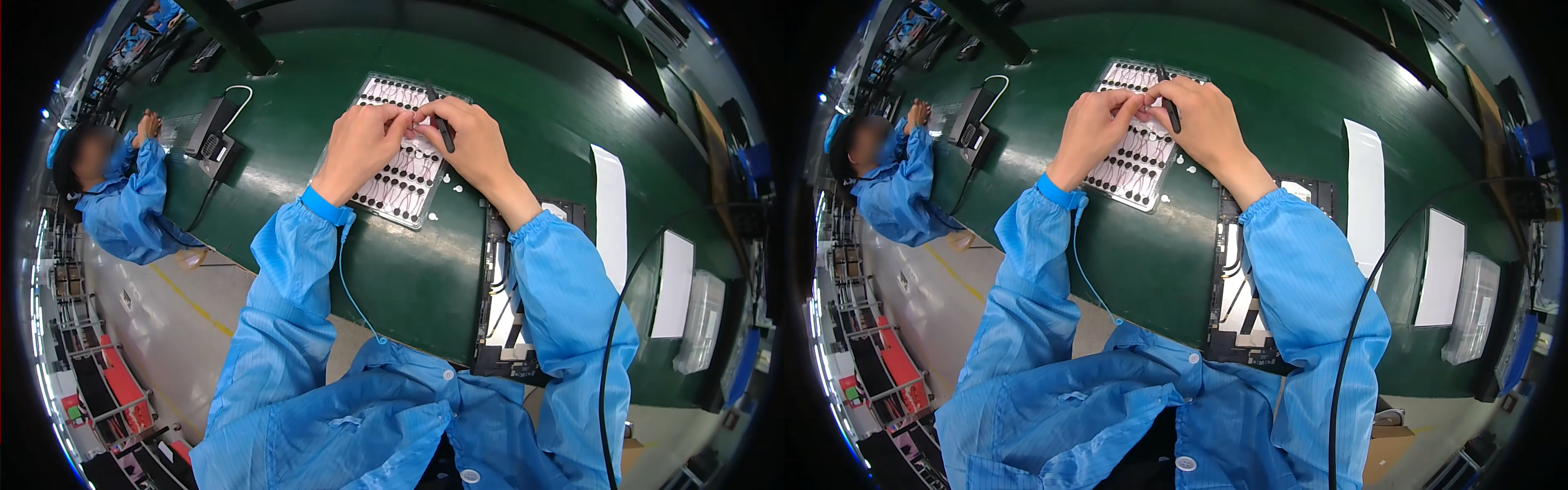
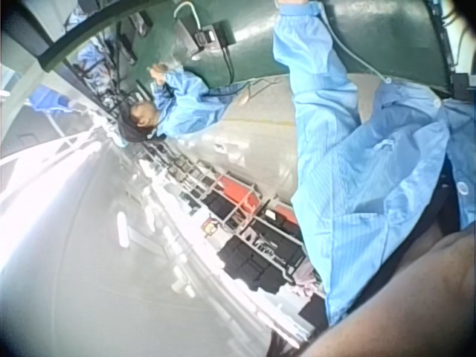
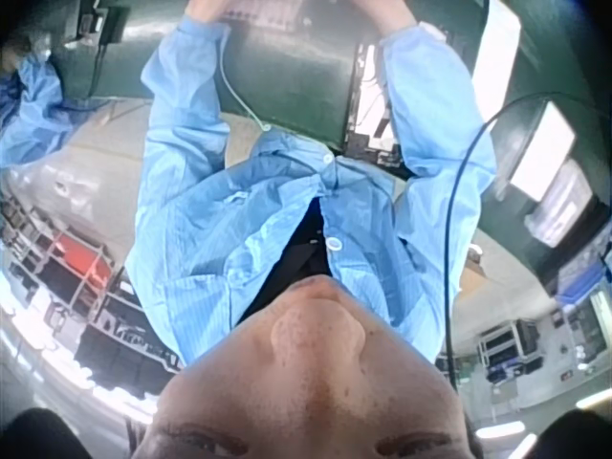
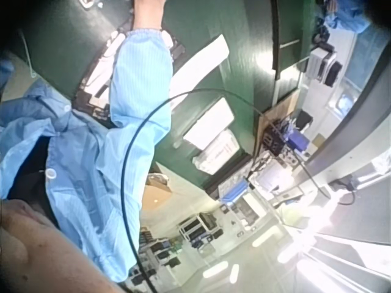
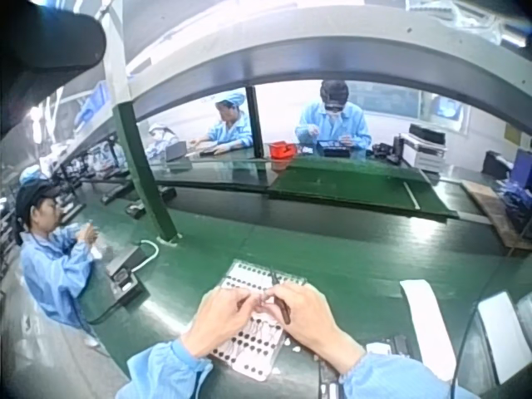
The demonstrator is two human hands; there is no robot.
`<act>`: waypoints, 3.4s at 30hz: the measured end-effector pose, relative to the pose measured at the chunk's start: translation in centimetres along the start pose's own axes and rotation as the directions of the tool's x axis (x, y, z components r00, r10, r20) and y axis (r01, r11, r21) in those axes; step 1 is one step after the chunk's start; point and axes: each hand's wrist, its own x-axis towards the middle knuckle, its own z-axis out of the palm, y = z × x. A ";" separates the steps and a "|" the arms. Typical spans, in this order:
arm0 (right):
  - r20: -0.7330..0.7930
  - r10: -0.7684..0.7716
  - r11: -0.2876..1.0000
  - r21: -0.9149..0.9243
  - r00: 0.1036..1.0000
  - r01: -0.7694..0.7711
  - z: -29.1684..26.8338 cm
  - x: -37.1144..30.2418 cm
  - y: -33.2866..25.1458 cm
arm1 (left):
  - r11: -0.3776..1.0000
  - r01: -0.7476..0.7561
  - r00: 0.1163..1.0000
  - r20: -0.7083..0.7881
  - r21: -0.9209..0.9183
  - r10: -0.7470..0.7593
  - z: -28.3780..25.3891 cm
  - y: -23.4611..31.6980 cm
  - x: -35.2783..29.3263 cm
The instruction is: Assembling electronic components and applying adhesive strips to tablet devices on a production line.
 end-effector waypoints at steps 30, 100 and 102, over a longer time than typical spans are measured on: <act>-0.052 -0.041 0.998 -0.041 0.998 0.039 -0.1 0.2 -0.4 | 0.995 0.078 0.994 -0.071 -0.060 -0.082 -1.9 -0.5 0.9; -0.096 0.533 0.829 -0.138 0.840 -0.542 -17.9 -17.2 -3.3 | 0.897 -0.419 0.878 0.188 -0.140 0.440 12.9 15.8 -4.9; -0.093 0.527 0.829 -0.162 0.845 -0.535 -18.0 -17.0 -3.3 | 0.892 -0.432 0.868 0.205 -0.137 0.452 13.0 15.6 -4.8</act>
